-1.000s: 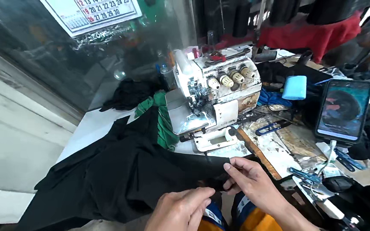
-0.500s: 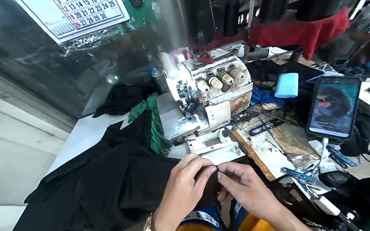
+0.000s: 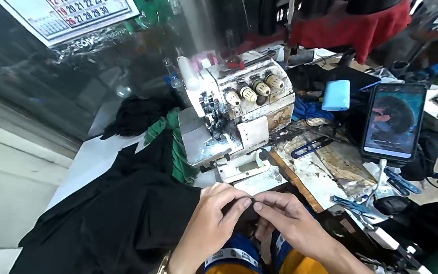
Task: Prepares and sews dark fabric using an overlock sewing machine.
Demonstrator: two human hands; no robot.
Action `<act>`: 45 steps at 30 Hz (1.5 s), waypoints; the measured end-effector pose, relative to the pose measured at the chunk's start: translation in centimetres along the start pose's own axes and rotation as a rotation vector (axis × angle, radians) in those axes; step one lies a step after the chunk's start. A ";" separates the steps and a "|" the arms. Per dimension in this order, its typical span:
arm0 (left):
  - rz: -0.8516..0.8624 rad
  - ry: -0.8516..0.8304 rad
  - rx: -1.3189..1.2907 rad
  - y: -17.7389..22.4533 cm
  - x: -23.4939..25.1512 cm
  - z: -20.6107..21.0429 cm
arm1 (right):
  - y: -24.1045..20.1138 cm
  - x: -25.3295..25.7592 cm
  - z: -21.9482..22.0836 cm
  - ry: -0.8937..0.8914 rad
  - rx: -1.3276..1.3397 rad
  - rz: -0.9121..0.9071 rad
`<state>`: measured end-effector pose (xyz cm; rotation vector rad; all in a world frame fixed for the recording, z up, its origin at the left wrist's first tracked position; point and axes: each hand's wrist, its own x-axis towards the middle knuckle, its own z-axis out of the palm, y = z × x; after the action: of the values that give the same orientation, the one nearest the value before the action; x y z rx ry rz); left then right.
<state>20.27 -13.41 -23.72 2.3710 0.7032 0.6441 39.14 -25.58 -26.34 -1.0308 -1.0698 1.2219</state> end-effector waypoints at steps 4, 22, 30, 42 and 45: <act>0.021 0.122 -0.003 0.3 0.1 -0.1 | 0.6 0.4 0.8 0.063 -0.201 -0.014; -0.127 0.031 -0.177 -0.4 0.3 -2.4 | 0.0 0.9 0.1 0.006 -0.353 0.010; -0.188 -0.027 -0.186 0.0 0.2 -3.8 | -0.2 1.0 -0.3 0.014 -0.378 0.008; -0.136 0.107 0.075 0.4 -0.2 -3.2 | -1.0 1.7 -0.1 0.020 -0.322 -0.035; -0.122 0.066 0.048 -1.4 0.1 -3.6 | -1.6 2.8 -0.1 -0.006 -0.362 -0.033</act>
<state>17.79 -10.96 -21.96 2.3382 0.8943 0.6624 39.62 -22.92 -24.60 -1.2777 -1.3392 1.0254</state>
